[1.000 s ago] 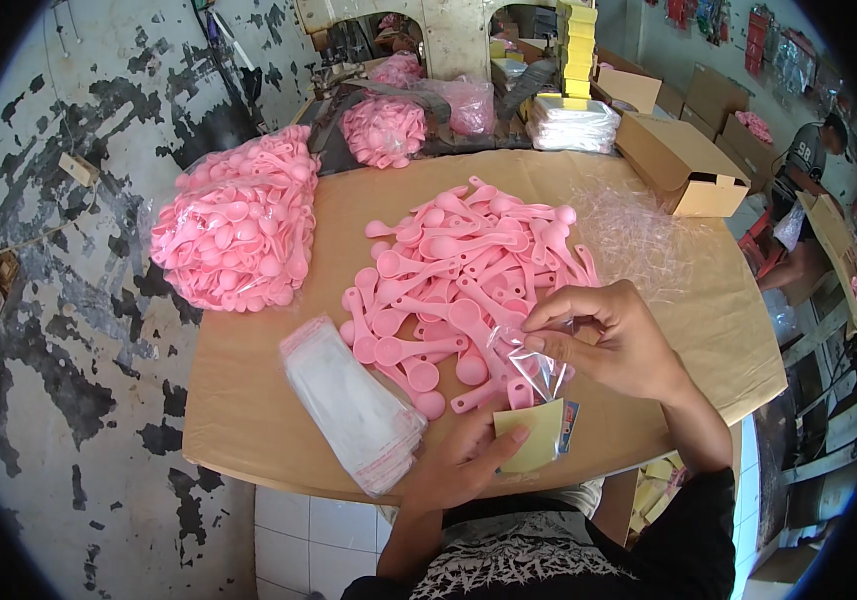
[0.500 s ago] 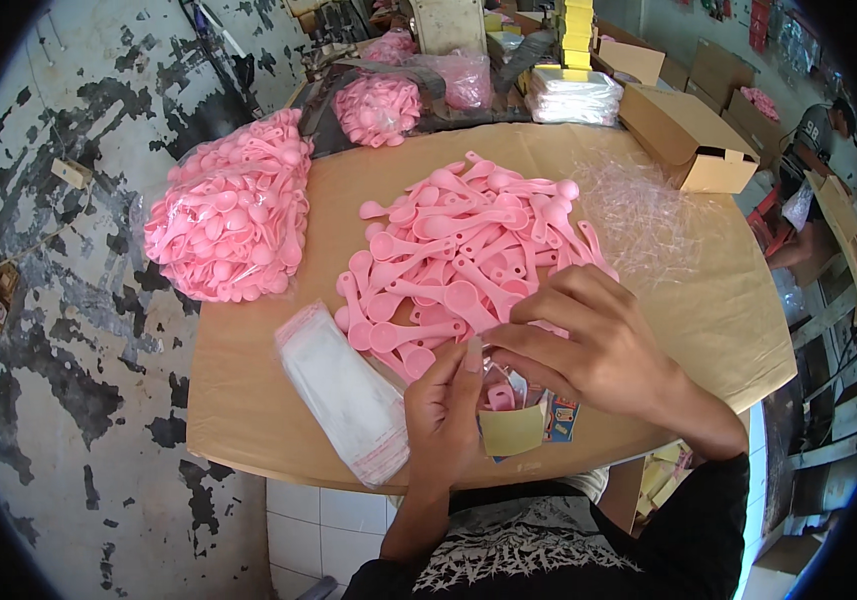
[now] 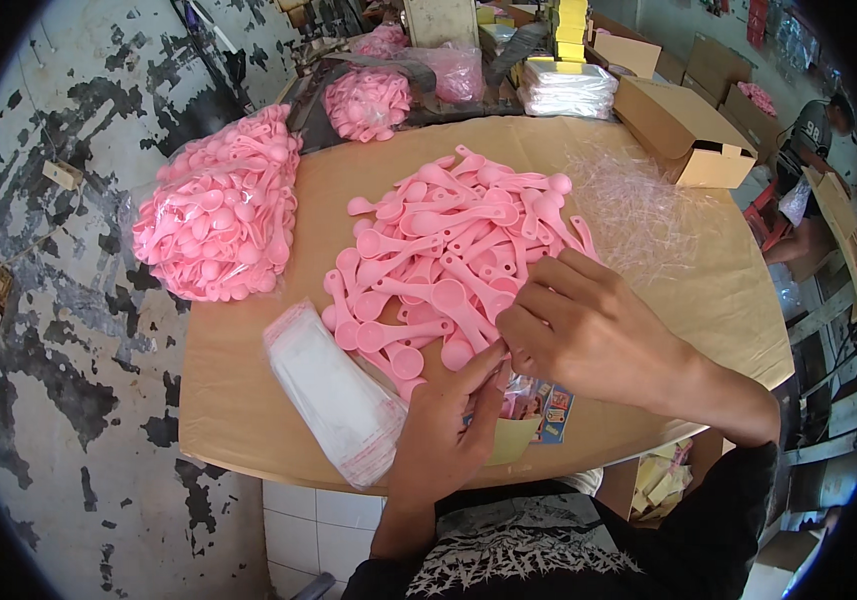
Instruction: The person packs pink plastic spoons and small printed cards into clear plastic bags. They pick up a spoon and a card, place them into a bag, and seal it. The process is repeated multiple times, with finished packages set aside on the table.
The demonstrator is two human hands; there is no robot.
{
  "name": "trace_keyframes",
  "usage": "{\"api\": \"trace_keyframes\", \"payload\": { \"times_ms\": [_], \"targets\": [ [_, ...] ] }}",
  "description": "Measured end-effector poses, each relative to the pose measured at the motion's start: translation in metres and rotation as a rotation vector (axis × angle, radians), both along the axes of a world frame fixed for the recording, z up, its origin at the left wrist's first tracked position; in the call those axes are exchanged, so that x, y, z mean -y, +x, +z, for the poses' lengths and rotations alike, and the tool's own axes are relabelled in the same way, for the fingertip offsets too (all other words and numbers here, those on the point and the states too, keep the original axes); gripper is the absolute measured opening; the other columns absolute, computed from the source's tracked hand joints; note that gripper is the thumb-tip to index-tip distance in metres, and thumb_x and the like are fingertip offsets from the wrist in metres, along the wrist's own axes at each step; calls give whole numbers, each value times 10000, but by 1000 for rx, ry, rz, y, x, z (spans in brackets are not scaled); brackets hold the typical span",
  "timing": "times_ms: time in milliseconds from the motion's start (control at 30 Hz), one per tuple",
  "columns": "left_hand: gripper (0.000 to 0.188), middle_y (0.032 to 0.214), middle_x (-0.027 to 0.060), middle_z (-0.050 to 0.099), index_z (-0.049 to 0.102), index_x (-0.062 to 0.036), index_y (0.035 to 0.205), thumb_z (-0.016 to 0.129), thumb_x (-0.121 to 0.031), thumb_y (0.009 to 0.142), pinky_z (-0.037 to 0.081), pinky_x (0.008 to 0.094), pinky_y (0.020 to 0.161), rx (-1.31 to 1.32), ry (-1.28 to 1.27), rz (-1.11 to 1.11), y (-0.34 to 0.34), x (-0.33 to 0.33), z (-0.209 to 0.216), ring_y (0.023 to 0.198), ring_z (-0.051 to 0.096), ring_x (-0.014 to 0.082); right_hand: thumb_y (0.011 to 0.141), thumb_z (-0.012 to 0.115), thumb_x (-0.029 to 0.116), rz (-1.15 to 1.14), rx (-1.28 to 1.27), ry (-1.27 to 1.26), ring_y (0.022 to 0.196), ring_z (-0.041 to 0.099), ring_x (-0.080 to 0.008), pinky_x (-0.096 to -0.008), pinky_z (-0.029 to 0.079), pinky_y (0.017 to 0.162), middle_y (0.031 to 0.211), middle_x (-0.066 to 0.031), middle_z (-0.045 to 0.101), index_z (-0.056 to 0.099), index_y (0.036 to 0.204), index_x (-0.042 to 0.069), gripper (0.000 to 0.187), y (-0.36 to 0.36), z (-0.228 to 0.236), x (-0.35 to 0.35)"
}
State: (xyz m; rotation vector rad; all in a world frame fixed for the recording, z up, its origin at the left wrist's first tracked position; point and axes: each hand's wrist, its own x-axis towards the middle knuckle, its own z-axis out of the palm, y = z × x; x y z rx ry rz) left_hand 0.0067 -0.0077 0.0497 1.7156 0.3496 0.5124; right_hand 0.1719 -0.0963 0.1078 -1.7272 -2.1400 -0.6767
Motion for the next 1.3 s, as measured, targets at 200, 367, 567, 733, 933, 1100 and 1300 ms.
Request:
{"api": "trace_keyframes", "payload": {
  "times_ms": [200,367,567,733,933,1100,1300],
  "targets": [
    [355,1065,150,667,459,59,1339,459,-24,994,506,224,779,198,-135,-54,-3,1,-3,913,665,127,637,700,53,-5,-455,114,658,557,-181,-302,450,600,682,-47,538,542,725,32,181,13,16,12],
    [356,1143,232,646,420,54,1322,433,-134,1021,558,365,830,322,-473,-31,-3,-11,-11,909,695,310,666,576,-38,359,-979,-48,631,539,-136,-254,408,577,713,-67,564,552,771,22,124,94,22,68],
    [306,1251,219,593,429,47,1304,405,-75,1024,508,312,905,322,-309,3,4,-12,-20,1117,613,241,806,562,1,-639,5,207,864,644,-211,-289,487,754,930,-102,668,643,1019,-2,227,195,-72,78],
    [301,1290,217,568,434,57,1301,400,-46,1020,498,311,924,364,-424,21,0,-13,-14,1162,586,245,875,553,7,-317,-901,319,916,663,-199,-298,501,812,1037,-119,677,624,1166,19,300,98,-12,49],
    [338,1365,218,512,411,57,1327,428,-75,1016,518,309,914,355,-452,101,7,-17,-21,1138,598,228,861,678,31,0,-1132,-349,737,627,-77,-223,488,639,915,-69,687,648,1114,-2,257,-8,-42,8],
    [331,1226,153,606,505,58,1284,505,-118,1003,537,303,876,204,-620,100,-6,-18,-30,1051,621,171,850,708,13,19,-1449,-252,755,616,-53,-195,503,645,941,-58,697,666,1098,2,252,-11,-63,10],
    [231,1075,103,664,629,70,1127,562,-91,977,527,261,789,229,-373,170,-3,-13,-34,956,626,127,855,686,-14,104,-1510,-133,781,645,-71,-206,537,674,898,-65,701,674,1070,9,217,-11,-68,9]
  ]
}}
